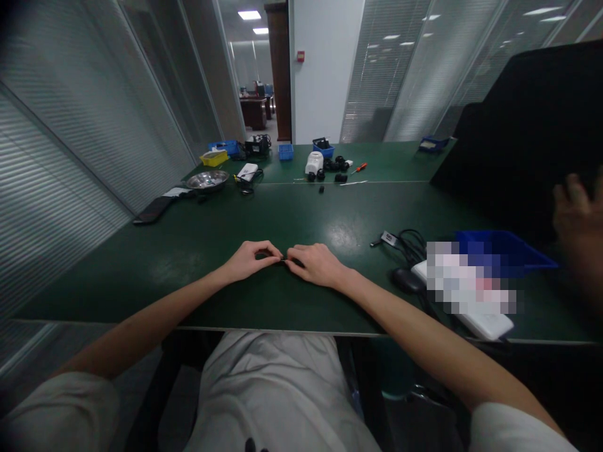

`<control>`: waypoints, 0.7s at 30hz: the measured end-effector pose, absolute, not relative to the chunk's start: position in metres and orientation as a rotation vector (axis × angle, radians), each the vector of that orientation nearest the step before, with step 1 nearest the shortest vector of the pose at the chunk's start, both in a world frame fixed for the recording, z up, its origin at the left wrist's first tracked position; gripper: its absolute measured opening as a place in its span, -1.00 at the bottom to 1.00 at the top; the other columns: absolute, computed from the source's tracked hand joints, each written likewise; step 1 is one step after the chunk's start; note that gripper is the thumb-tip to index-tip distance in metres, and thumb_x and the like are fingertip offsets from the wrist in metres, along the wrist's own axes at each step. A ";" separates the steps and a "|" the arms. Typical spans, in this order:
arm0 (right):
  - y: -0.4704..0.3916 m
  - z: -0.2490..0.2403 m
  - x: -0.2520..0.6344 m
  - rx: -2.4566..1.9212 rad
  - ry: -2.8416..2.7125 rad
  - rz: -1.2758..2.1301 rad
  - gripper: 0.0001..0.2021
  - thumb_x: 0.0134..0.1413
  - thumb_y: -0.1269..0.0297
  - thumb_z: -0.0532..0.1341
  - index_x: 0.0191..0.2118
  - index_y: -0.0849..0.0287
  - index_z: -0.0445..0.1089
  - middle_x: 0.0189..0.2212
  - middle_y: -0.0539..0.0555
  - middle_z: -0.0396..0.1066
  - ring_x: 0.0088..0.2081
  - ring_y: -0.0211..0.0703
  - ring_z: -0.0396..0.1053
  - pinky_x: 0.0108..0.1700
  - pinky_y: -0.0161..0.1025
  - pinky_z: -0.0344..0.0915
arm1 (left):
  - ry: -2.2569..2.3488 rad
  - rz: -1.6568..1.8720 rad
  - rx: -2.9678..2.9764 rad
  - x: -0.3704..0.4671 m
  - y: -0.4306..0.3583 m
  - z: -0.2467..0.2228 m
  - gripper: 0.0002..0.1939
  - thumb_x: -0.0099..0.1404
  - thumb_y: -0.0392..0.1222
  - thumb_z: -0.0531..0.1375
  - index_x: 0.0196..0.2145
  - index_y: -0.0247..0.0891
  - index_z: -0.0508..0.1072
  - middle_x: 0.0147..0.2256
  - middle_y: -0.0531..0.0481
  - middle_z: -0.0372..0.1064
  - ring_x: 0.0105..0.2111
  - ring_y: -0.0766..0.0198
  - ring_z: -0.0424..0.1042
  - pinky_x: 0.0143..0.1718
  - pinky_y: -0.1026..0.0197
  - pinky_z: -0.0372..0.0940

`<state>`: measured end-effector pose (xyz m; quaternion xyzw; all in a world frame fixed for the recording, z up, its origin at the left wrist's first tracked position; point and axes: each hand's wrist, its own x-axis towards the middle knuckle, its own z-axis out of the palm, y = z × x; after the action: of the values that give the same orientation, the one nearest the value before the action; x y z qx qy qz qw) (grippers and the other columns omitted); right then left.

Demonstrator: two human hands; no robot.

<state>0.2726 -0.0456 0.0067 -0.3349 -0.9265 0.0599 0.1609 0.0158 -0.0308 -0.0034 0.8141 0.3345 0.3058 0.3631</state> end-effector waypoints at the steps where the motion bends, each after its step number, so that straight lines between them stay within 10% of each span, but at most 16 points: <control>1: -0.046 0.007 0.273 -0.956 -2.649 0.169 -0.77 0.47 0.14 0.08 -0.12 0.12 0.42 -0.24 0.06 0.49 -0.33 -0.19 0.39 -0.29 -0.26 0.08 | 0.875 0.802 2.110 0.016 -0.030 -0.004 -0.79 0.42 -0.10 0.28 -0.16 -0.30 0.61 -0.17 -0.10 0.58 -0.18 0.18 0.55 -0.05 0.17 0.40; 21: -0.044 0.006 0.277 -0.942 -2.522 0.230 -0.79 0.44 0.15 0.13 -0.17 0.13 0.43 -0.31 0.03 0.48 -0.38 -0.23 0.37 -0.30 -0.28 0.12 | 1.017 0.886 2.460 0.015 -0.035 0.001 -0.75 0.51 -0.10 0.16 0.00 -0.22 0.56 -0.06 -0.13 0.51 -0.06 0.10 0.45 0.00 0.05 0.35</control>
<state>0.2771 -0.0443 0.0055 -0.3404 -0.9108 0.0829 0.2182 0.0148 -0.0350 0.0013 0.8644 0.3575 0.3115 0.1673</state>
